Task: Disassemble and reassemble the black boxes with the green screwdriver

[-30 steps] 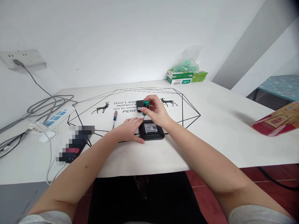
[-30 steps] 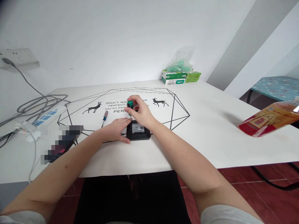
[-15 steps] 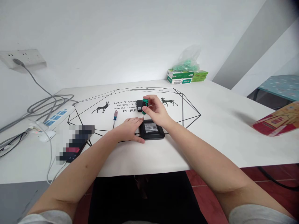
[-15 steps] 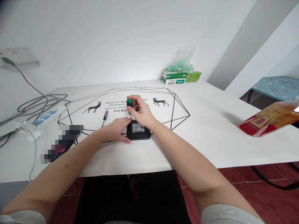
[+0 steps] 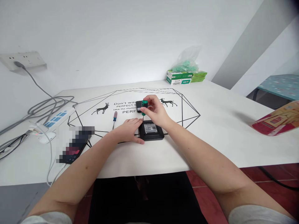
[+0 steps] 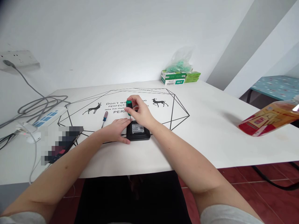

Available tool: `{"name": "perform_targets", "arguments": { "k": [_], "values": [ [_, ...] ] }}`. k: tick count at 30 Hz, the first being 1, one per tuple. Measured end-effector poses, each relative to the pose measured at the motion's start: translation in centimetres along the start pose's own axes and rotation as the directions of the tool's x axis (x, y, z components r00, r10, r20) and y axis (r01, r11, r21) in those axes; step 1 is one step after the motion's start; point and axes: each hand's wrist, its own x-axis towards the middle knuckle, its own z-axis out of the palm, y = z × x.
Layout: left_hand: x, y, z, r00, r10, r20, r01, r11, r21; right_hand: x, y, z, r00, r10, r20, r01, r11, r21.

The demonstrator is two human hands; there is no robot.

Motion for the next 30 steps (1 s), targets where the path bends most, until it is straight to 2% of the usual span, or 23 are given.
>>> {"name": "perform_targets", "arguments": {
  "k": [5,9,13,15,17,19,22,24,26,28,29,30],
  "values": [
    [-0.1,0.2,-0.1,1.000,-0.013,0.004,0.013,1.000,0.005,-0.1,-0.3,0.4,0.998,0.016,-0.067,-0.018,1.000,-0.020],
    [0.0,0.2,0.1,1.000,-0.020,0.019,0.021,1.000,-0.012,0.0,-0.6,0.3,0.992,-0.016,-0.123,0.010,0.999,-0.050],
    [0.6,1.1,0.5,0.999,-0.029,0.021,0.031,0.996,-0.089,0.8,-0.3,-1.2,0.960,-0.050,-0.276,0.020,0.994,-0.111],
    [1.1,1.8,0.8,1.000,-0.013,0.004,0.013,0.993,-0.120,1.5,-0.1,-2.4,0.933,-0.005,-0.359,-0.045,0.990,-0.130],
    [1.6,2.5,1.1,1.000,-0.001,-0.022,-0.002,0.992,-0.129,2.0,0.0,-3.6,0.916,0.084,-0.392,-0.178,0.961,-0.211],
    [1.9,3.0,1.4,0.998,-0.010,-0.062,0.002,0.992,-0.126,2.3,0.0,-4.7,0.924,0.151,-0.352,-0.295,0.867,-0.402],
    [1.8,3.1,1.5,0.992,0.002,-0.127,-0.020,0.990,-0.142,2.4,0.3,-5.7,0.927,0.273,-0.257,-0.373,0.607,-0.702],
    [1.5,2.7,1.3,0.986,0.010,-0.166,-0.043,0.980,-0.194,2.3,0.9,-6.1,0.877,0.434,-0.206,-0.396,0.413,-0.820],
    [1.2,2.1,1.1,0.978,-0.029,-0.207,-0.037,0.951,-0.307,2.0,1.5,-6.2,0.795,0.585,-0.160,-0.379,0.272,-0.885],
    [1.2,1.4,1.0,0.963,-0.117,-0.244,-0.022,0.865,-0.502,1.8,2.1,-6.2,0.742,0.658,-0.128,-0.351,0.218,-0.911],
    [1.3,1.0,1.0,0.952,-0.167,-0.258,-0.032,0.781,-0.624,1.7,2.2,-6.2,0.729,0.674,-0.118,-0.341,0.208,-0.917],
    [1.4,0.8,1.0,0.937,-0.222,-0.270,-0.060,0.659,-0.750,1.6,2.3,-6.1,0.721,0.684,-0.113,-0.335,0.201,-0.920]
  ]
}}
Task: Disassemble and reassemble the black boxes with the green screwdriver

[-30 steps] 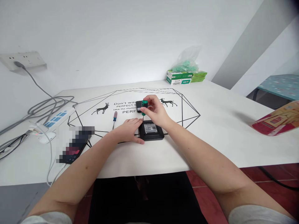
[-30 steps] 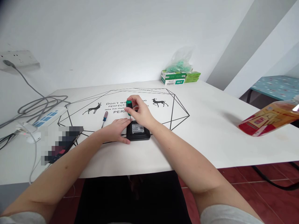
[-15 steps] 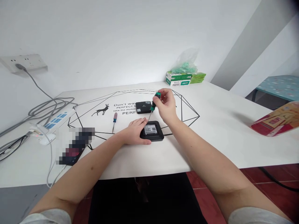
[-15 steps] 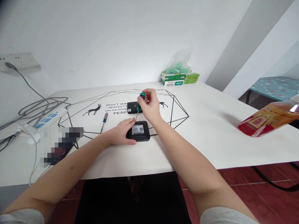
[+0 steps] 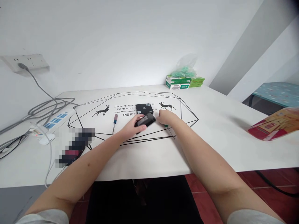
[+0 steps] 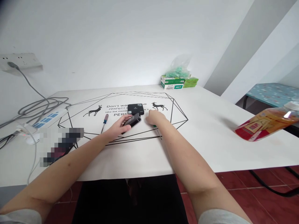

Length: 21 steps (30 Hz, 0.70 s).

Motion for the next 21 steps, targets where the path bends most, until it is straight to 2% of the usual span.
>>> {"name": "perform_targets", "arguments": {
  "k": [1,3,4,6,8,14,21],
  "values": [
    [0.2,-0.2,-0.1,0.997,-0.030,-0.070,0.016,0.981,-0.195,-0.1,-0.1,0.1,1.000,0.001,0.013,-0.001,1.000,-0.013],
    [0.4,-0.6,-0.2,0.972,-0.117,-0.204,-0.018,0.828,-0.560,-0.5,-0.5,0.1,1.000,0.001,0.019,0.000,0.999,-0.037],
    [0.5,-0.7,-0.3,0.954,-0.170,-0.249,-0.050,0.725,-0.687,-0.7,-0.8,0.1,1.000,-0.005,0.008,0.005,0.999,-0.048],
    [0.7,-0.9,-0.6,0.923,-0.258,-0.287,-0.098,0.562,-0.821,-1.2,-1.4,0.0,0.999,-0.031,-0.032,0.028,0.997,-0.070],
    [0.9,-1.0,-1.3,0.897,-0.318,-0.309,-0.121,0.495,-0.860,-1.6,-2.0,0.0,0.996,-0.062,-0.064,0.057,0.995,-0.078],
    [1.9,-1.8,-3.0,0.792,-0.491,-0.364,-0.156,0.414,-0.897,-2.0,-2.8,0.4,0.994,-0.104,-0.026,0.103,0.994,-0.045],
    [2.5,-2.1,-3.0,0.782,-0.470,-0.409,-0.231,0.392,-0.891,-1.9,-2.8,0.4,0.995,-0.101,-0.003,0.101,0.994,-0.043]
  ]
}}
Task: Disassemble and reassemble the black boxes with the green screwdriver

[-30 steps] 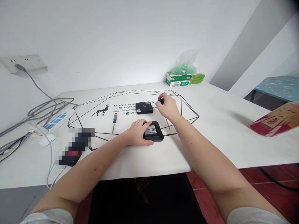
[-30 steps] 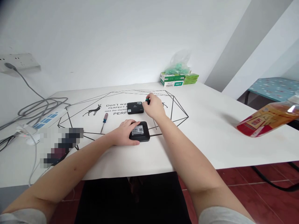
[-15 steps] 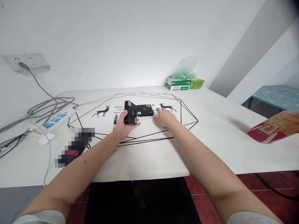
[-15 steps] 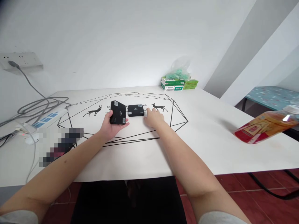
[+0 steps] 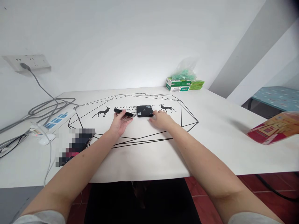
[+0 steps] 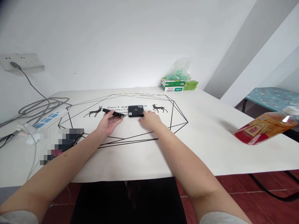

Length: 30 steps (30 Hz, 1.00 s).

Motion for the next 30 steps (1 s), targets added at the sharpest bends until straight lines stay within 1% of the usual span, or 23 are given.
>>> {"name": "perform_targets", "arguments": {
  "k": [4,7,9,12,14,16,19,23,27,30],
  "values": [
    [0.1,-0.2,0.2,0.999,0.010,-0.052,-0.012,0.999,-0.051,0.0,0.0,-0.1,1.000,-0.006,0.022,0.006,1.000,0.011],
    [0.1,-0.3,0.3,0.998,-0.009,-0.057,0.008,1.000,-0.018,0.0,0.0,-0.1,1.000,-0.007,0.030,0.007,1.000,0.015],
    [0.2,-0.4,0.3,0.995,-0.001,-0.099,0.007,0.998,0.054,0.1,0.1,0.0,1.000,-0.008,0.030,0.007,1.000,0.015],
    [0.2,-0.9,0.1,0.983,0.067,-0.174,-0.024,0.971,0.238,0.1,0.1,0.1,1.000,-0.010,0.029,0.009,1.000,0.012],
    [0.2,-1.2,0.0,0.977,0.091,-0.193,-0.021,0.942,0.334,0.1,0.0,0.2,1.000,-0.011,0.024,0.011,1.000,0.009],
    [0.0,-1.3,-0.1,0.975,0.085,-0.206,0.006,0.914,0.406,0.1,-0.1,0.3,1.000,-0.014,0.014,0.014,1.000,0.006],
    [-0.2,-1.1,0.1,0.973,0.076,-0.217,0.038,0.878,0.478,0.1,-0.3,1.0,0.998,-0.043,-0.041,0.042,0.999,-0.035],
    [-0.1,-0.6,0.4,0.977,0.022,-0.214,0.070,0.908,0.413,0.5,-0.7,2.4,0.984,-0.130,-0.122,0.118,0.988,-0.103],
    [0.3,-0.2,0.4,0.979,-0.029,-0.202,0.103,0.925,0.365,0.9,-1.9,3.6,0.966,-0.209,-0.153,0.202,0.978,-0.058],
    [0.7,0.3,0.1,0.977,-0.078,-0.196,0.142,0.930,0.339,1.4,-2.9,4.2,0.965,-0.224,-0.140,0.224,0.975,-0.015]
  ]
}}
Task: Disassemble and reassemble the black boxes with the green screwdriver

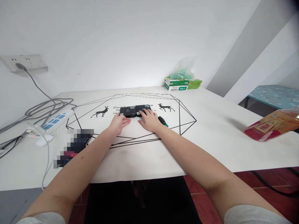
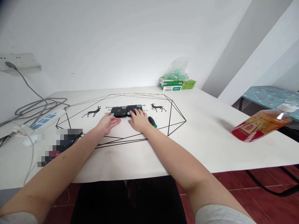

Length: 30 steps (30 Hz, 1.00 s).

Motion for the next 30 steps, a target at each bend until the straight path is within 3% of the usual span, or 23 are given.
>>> {"name": "perform_targets", "arguments": {
  "k": [8,13,18,30],
  "values": [
    [1.2,0.6,-0.6,0.998,-0.052,0.026,0.053,0.998,-0.037,1.2,-0.1,0.9,0.997,0.072,0.023,-0.073,0.996,0.058],
    [1.0,0.2,-0.5,0.999,-0.030,0.020,0.031,0.999,-0.022,1.5,-0.3,1.3,0.996,0.081,-0.021,-0.079,0.993,0.090],
    [0.6,-0.2,-0.3,1.000,0.009,0.022,-0.008,1.000,-0.009,2.7,-0.4,1.4,0.981,0.182,-0.063,-0.173,0.976,0.132],
    [1.4,0.6,-0.7,0.998,-0.039,0.041,0.042,0.995,-0.089,3.7,0.1,1.2,0.962,0.250,-0.113,-0.225,0.955,0.195]
  ]
}}
